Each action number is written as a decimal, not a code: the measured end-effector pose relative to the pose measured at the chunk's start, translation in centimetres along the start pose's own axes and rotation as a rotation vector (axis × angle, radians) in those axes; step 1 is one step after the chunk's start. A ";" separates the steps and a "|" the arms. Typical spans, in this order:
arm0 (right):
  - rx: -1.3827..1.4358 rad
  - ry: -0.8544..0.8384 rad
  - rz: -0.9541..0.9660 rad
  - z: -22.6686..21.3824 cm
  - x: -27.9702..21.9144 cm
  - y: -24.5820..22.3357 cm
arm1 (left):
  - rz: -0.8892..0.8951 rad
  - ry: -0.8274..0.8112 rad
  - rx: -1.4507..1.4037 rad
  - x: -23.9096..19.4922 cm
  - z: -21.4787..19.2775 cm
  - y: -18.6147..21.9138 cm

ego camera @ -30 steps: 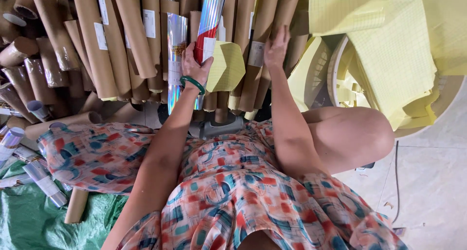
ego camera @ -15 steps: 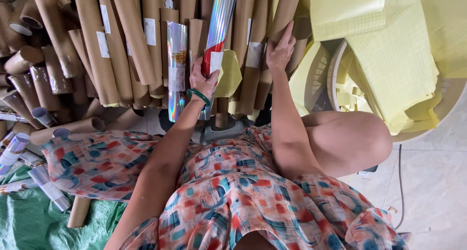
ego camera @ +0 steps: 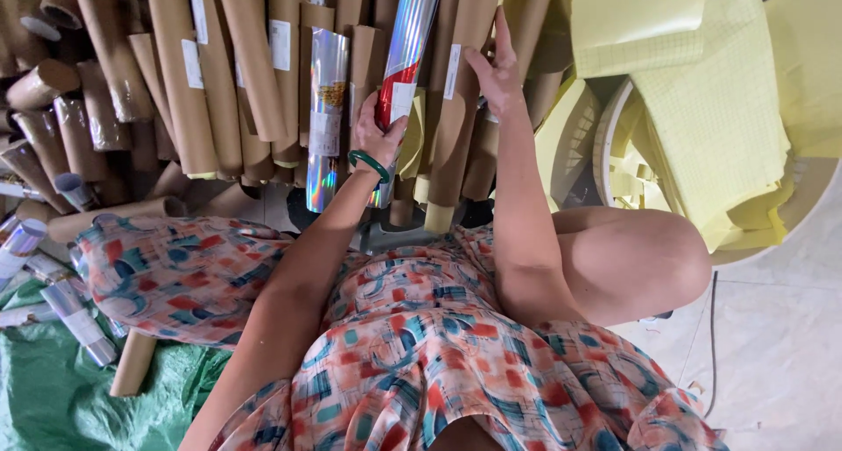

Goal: The person sits on the floor surrounded by rolled posters and cardboard tubes. They wrap a sheet of yellow paper around a rolled holographic poster and then slide the wrapped poster into a cardboard tube. They also peel labels from a sheet and discard paper scraps into a red basket.

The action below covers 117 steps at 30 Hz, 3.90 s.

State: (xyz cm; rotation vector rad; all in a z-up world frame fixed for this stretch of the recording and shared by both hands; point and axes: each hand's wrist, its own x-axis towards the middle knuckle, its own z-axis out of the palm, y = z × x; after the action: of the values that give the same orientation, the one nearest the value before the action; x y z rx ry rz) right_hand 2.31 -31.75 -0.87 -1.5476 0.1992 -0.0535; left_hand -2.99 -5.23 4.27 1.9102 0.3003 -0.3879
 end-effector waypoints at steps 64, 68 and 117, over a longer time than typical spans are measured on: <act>0.550 -0.278 0.113 16.4 -1.2 -6.3 | 0.366 -0.042 -0.164 -3.3 -1.8 -4.8; 0.543 -0.238 0.080 16.3 -0.7 -7.0 | 0.468 -0.032 -0.158 -3.4 -1.9 -5.1; 0.551 0.143 -0.162 8.4 0.5 -14.5 | 0.608 0.022 -0.423 5.9 1.6 11.2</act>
State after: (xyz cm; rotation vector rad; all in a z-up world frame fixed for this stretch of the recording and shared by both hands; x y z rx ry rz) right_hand 5.42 -23.95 13.61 -1.0070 0.1546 -0.3218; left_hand 6.52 -10.57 10.86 1.4948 -0.1799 0.1015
